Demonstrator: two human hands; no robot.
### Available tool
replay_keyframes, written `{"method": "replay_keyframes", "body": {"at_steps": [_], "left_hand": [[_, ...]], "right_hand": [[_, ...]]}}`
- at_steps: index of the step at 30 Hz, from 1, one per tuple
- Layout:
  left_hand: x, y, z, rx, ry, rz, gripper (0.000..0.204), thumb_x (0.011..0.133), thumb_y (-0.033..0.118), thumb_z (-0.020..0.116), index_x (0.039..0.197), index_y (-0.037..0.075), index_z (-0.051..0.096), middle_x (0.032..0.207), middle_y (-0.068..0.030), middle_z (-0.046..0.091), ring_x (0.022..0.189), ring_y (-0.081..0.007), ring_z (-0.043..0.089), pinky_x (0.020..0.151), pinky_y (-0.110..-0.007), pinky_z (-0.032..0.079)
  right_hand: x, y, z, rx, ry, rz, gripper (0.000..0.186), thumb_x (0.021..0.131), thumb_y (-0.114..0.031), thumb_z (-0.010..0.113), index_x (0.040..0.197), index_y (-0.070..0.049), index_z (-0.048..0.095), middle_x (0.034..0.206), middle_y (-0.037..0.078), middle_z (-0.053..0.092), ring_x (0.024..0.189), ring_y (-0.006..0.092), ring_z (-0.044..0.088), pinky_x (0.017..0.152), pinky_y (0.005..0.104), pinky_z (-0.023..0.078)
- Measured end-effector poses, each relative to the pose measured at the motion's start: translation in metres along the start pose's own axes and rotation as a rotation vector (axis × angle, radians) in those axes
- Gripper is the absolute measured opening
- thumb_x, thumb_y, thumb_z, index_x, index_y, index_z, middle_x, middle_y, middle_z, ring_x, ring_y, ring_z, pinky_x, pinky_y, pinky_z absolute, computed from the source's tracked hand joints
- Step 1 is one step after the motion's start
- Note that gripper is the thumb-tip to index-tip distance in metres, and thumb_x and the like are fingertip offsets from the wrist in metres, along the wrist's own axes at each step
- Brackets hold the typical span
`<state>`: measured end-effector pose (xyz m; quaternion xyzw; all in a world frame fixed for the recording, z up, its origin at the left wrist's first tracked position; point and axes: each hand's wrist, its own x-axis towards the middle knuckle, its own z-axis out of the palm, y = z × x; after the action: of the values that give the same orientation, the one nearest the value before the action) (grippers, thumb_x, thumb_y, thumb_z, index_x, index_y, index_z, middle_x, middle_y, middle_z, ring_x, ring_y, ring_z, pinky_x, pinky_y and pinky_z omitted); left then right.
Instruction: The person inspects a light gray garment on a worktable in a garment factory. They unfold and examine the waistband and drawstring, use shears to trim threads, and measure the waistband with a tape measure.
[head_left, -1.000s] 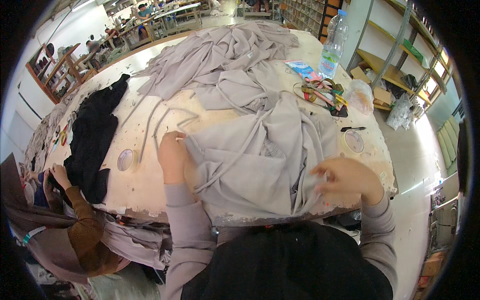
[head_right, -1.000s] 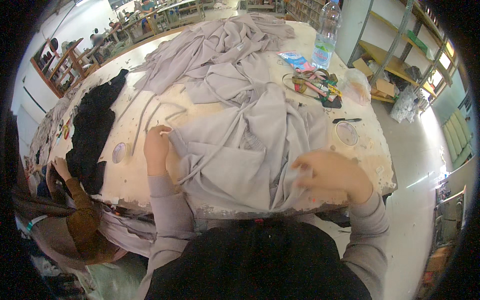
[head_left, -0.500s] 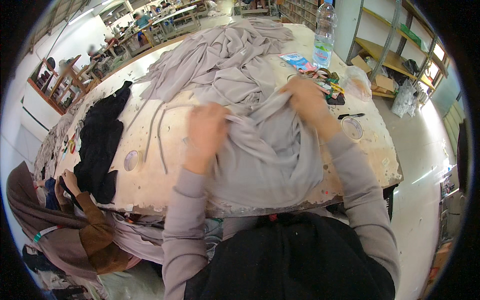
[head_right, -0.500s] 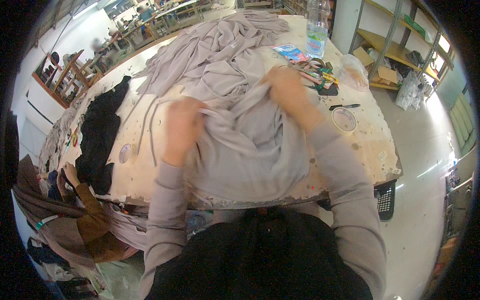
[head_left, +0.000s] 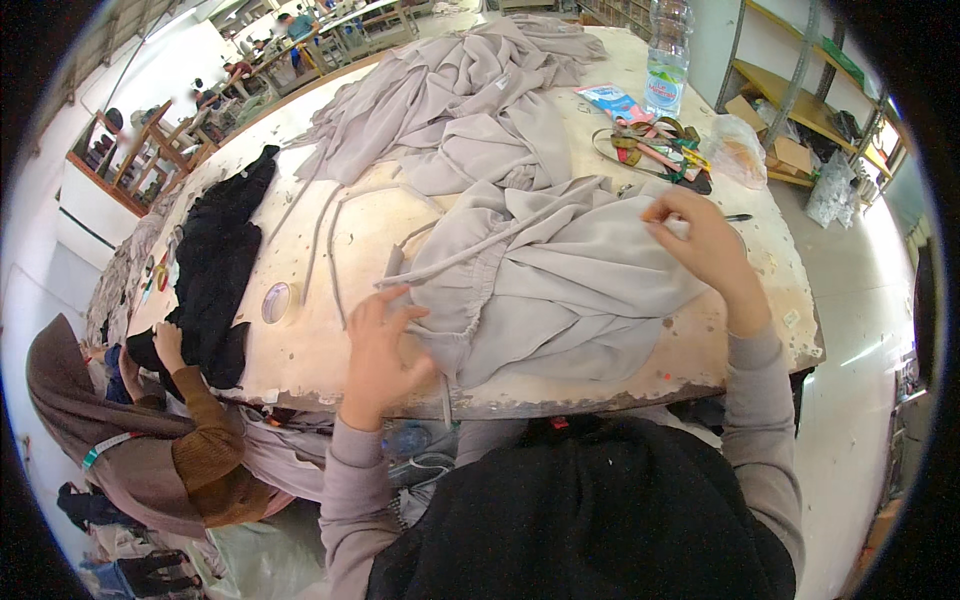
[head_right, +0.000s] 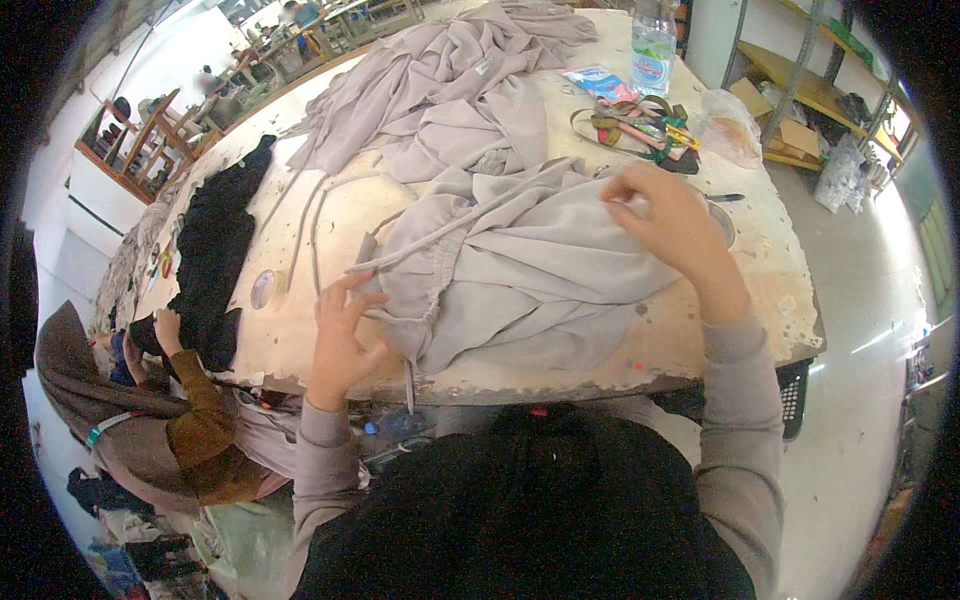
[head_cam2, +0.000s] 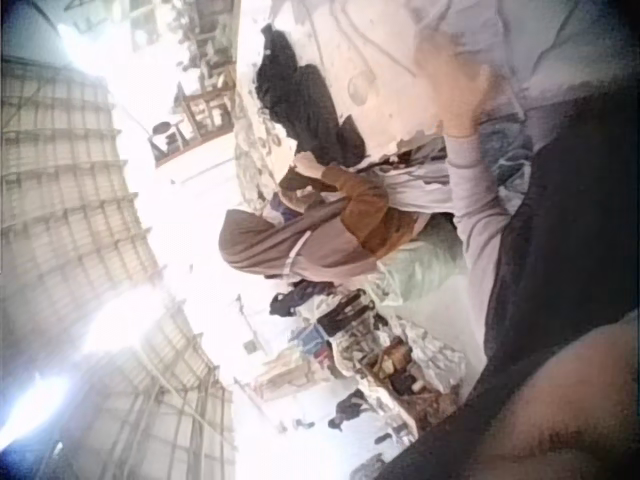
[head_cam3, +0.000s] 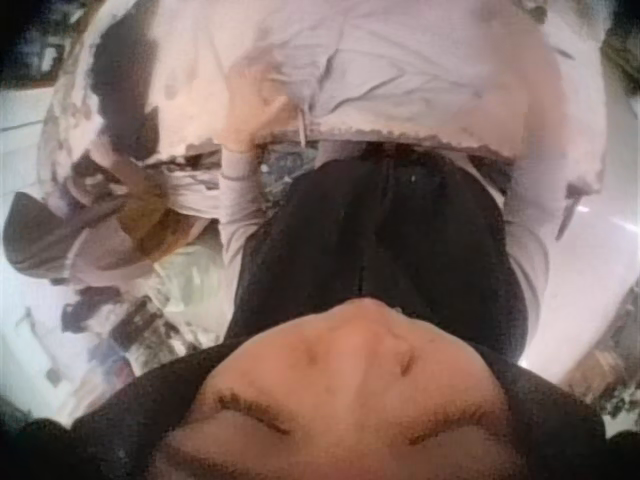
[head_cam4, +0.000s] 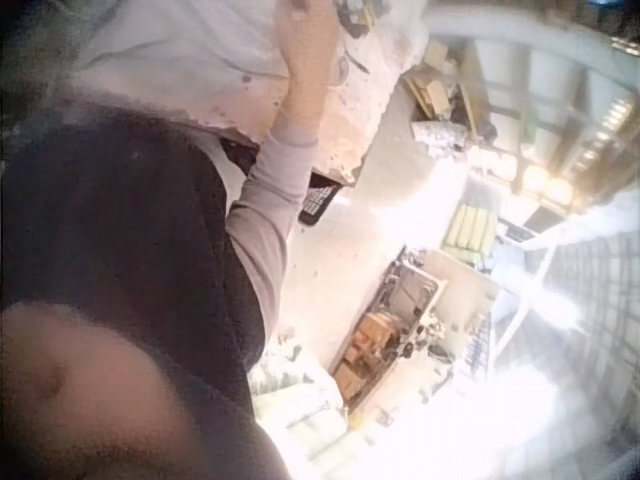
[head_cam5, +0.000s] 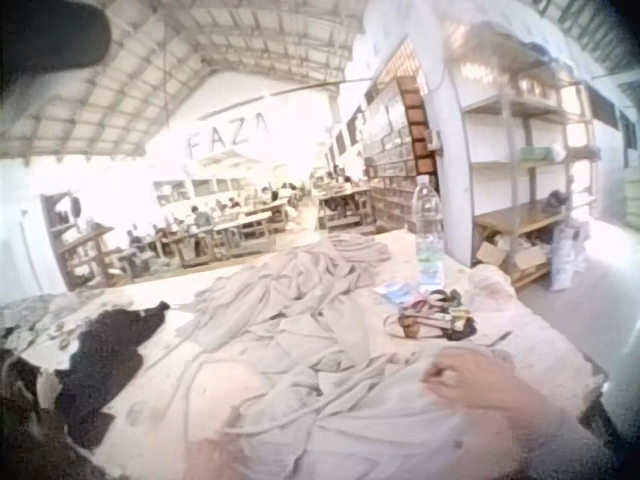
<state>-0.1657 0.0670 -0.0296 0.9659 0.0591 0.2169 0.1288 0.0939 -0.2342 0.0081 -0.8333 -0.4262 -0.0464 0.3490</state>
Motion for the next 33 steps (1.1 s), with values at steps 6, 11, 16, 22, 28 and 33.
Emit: {"method": "replay_keyframes", "body": {"at_steps": [6, 11, 16, 22, 28, 33], "left_hand": [[0.020, 0.023, 0.008, -0.059, -0.204, 0.007, 0.028, 0.072, 0.019, 0.065, 0.095, 0.004, 0.060, 0.093, -0.0107, 0.059, 0.089, -0.0265, 0.055, 0.084, -0.040, 0.037], [0.071, 0.013, -0.049, -0.575, 0.176, -0.004, 0.018, 0.075, 0.012, 0.061, 0.086, -0.001, 0.055, 0.075, -0.0067, 0.053, 0.071, -0.0144, 0.049, 0.065, -0.027, 0.041], [0.144, 0.009, -0.129, -0.457, 0.866, 0.201, 0.002, 0.078, 0.002, 0.051, 0.079, 0.001, 0.053, 0.073, 0.0006, 0.050, 0.069, -0.0064, 0.044, 0.064, -0.020, 0.037], [0.180, 0.002, -0.135, -0.370, 0.855, 0.178, 0.007, 0.079, 0.007, 0.056, 0.078, 0.000, 0.054, 0.070, 0.0017, 0.050, 0.062, -0.0056, 0.043, 0.059, -0.019, 0.035], [0.153, -0.033, -0.085, -0.781, 0.211, -0.017, 0.005, 0.077, 0.009, 0.058, 0.076, 0.005, 0.057, 0.068, 0.0056, 0.051, 0.061, -0.0023, 0.042, 0.054, -0.019, 0.033], [0.137, -0.042, -0.004, -0.958, -0.058, -0.066, 0.007, 0.078, 0.010, 0.057, 0.074, 0.004, 0.056, 0.067, 0.0072, 0.049, 0.062, -0.0021, 0.041, 0.058, -0.018, 0.030]], "right_hand": [[0.049, -0.069, 0.107, 0.336, -0.163, -0.557, 0.015, 0.071, -0.008, 0.062, 0.084, -0.002, 0.061, 0.082, 0.010, 0.062, 0.077, 0.0248, 0.059, 0.073, 0.0332, 0.047], [0.094, -0.099, 0.103, 0.203, -0.406, -0.537, 0.023, 0.067, -0.012, 0.067, 0.088, -0.004, 0.063, 0.080, 0.012, 0.063, 0.076, 0.0273, 0.059, 0.072, 0.0358, 0.046], [0.151, -0.085, 0.029, -0.038, -0.683, -0.339, 0.024, 0.066, -0.009, 0.063, 0.090, -0.005, 0.064, 0.085, 0.017, 0.065, 0.082, 0.0330, 0.061, 0.074, 0.0383, 0.047], [0.163, -0.067, -0.056, -0.343, 0.778, -0.229, 0.032, 0.068, 0.000, 0.054, 0.098, -0.006, 0.059, 0.099, 0.014, 0.059, 0.093, 0.0325, 0.057, 0.080, 0.0380, 0.046], [0.083, -0.015, -0.099, -0.130, -0.237, -0.064, 0.036, 0.067, -0.026, 0.072, 0.091, -0.002, 0.059, 0.077, 0.005, 0.058, 0.078, 0.0148, 0.054, 0.071, 0.0293, 0.043], [0.037, 0.020, -0.046, 0.289, -0.435, 0.126, 0.030, 0.080, -0.033, 0.064, 0.082, -0.003, 0.060, 0.073, -0.003, 0.054, 0.071, 0.0069, 0.047, 0.065, 0.0238, 0.039]]}}
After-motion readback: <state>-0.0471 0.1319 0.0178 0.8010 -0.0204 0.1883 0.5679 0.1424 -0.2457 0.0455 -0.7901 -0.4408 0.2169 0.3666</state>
